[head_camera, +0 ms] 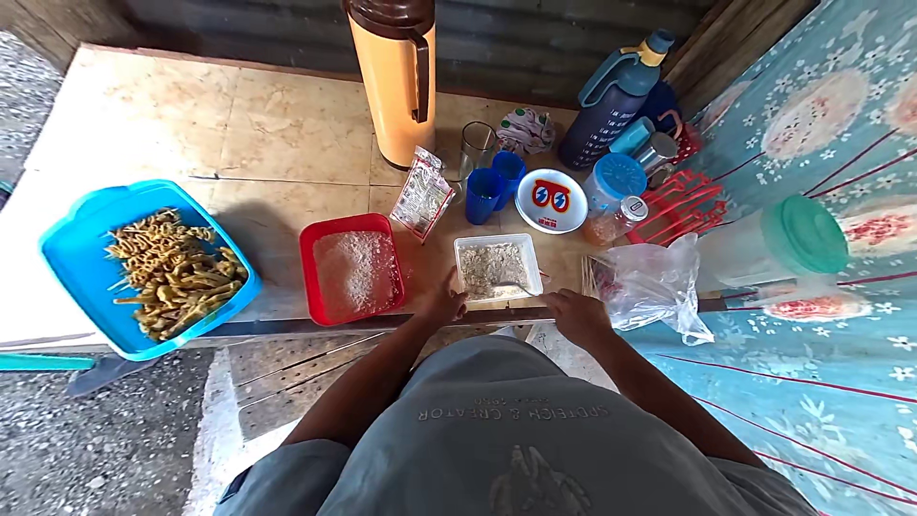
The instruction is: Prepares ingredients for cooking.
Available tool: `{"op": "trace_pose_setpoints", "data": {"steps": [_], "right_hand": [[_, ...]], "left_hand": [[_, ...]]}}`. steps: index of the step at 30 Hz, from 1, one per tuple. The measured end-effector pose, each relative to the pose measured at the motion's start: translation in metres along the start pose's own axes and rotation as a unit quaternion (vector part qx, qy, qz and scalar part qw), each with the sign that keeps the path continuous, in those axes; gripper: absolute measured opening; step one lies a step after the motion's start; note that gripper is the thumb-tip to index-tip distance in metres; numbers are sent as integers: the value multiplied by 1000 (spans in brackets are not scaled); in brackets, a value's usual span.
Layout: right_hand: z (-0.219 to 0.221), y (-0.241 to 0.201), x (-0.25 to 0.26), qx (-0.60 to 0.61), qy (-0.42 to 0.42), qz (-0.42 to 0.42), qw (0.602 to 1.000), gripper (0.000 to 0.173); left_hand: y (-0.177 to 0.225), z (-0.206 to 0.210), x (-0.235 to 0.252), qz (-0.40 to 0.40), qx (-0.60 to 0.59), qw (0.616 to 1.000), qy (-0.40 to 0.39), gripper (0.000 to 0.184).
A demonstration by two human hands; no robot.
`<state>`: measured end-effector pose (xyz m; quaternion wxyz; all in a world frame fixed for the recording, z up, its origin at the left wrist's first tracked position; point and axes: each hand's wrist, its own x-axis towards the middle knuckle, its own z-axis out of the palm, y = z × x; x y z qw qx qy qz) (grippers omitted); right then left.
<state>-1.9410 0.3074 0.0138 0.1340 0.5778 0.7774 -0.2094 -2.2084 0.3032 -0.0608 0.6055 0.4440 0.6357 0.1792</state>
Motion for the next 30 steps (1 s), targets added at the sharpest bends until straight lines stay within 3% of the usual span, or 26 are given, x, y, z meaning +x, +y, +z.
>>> {"op": "trace_pose_setpoints", "data": {"steps": [5, 8, 11, 14, 16, 21, 26, 30], "right_hand": [[9, -28, 32, 8, -11, 40, 999, 41], [1, -22, 29, 1, -13, 47, 999, 38], [-19, -16, 19, -17, -80, 76, 994, 37], [-19, -14, 39, 19, -55, 102, 993, 33], [-11, -22, 52, 42, -26, 86, 995, 31], [-33, -25, 46, 1, -73, 58, 996, 30], [-16, -20, 70, 11, -2, 58, 998, 29], [-28, -30, 51, -7, -66, 27, 997, 29]], "left_hand": [[2, 1, 0, -2, -1, 1000, 1, 71], [1, 2, 0, -6, 10, 1000, 5, 71], [1, 1, 0, -7, 7, 1000, 1, 71], [0, 0, -1, -5, 4, 1000, 0, 71], [1, 1, -1, -8, 2, 1000, 3, 71], [-1, -1, 2, 1, -1, 1000, 1, 72], [0, 0, 0, 0, 2, 1000, 5, 70], [1, -1, -1, 2, -1, 1000, 7, 70]]}}
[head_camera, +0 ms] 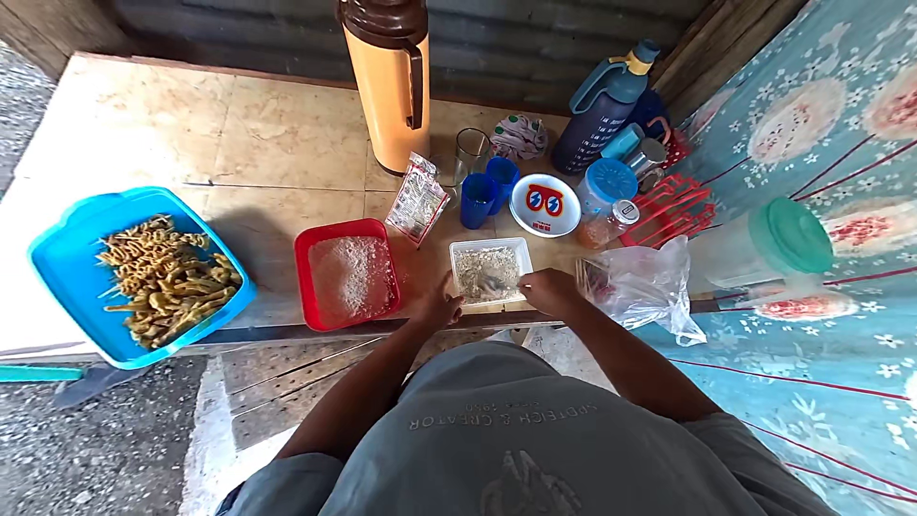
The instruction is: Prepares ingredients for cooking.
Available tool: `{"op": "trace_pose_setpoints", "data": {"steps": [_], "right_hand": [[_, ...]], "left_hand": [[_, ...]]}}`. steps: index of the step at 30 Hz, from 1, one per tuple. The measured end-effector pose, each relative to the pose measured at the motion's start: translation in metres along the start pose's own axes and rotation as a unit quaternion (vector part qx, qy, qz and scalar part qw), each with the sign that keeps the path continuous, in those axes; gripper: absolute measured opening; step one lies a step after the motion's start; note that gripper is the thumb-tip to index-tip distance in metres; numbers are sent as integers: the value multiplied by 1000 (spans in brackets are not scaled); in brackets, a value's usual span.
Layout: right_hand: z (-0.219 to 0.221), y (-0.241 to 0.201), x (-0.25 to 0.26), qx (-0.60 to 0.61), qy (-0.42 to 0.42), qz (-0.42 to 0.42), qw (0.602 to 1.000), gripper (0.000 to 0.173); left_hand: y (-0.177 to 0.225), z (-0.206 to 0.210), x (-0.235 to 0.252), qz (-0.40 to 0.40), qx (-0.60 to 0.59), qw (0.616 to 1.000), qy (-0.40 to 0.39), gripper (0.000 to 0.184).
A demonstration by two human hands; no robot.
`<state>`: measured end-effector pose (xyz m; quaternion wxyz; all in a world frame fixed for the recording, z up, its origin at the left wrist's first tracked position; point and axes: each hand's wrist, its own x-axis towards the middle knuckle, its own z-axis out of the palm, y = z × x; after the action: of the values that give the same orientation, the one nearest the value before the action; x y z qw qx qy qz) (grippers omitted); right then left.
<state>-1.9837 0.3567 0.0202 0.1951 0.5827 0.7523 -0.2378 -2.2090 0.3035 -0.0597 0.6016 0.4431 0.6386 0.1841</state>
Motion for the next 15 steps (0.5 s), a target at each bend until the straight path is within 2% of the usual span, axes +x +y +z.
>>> {"op": "trace_pose_setpoints", "data": {"steps": [3, 6, 9, 11, 15], "right_hand": [[-6, 18, 4, -4, 17, 40, 999, 30], [11, 7, 21, 11, 62, 36, 997, 29], [9, -6, 7, 3, 24, 3, 1000, 29], [-2, 6, -2, -6, 7, 10, 1000, 28], [8, 13, 20, 5, 74, 29, 997, 26]], "left_hand": [[1, 1, -1, -4, -3, 1000, 0, 69], [2, 2, -3, -5, -7, 1000, 1, 70], [3, 1, -3, -10, -5, 1000, -5, 70], [2, 0, -2, -8, -7, 1000, -2, 70], [1, 3, -4, -9, -15, 1000, 3, 71]]}}
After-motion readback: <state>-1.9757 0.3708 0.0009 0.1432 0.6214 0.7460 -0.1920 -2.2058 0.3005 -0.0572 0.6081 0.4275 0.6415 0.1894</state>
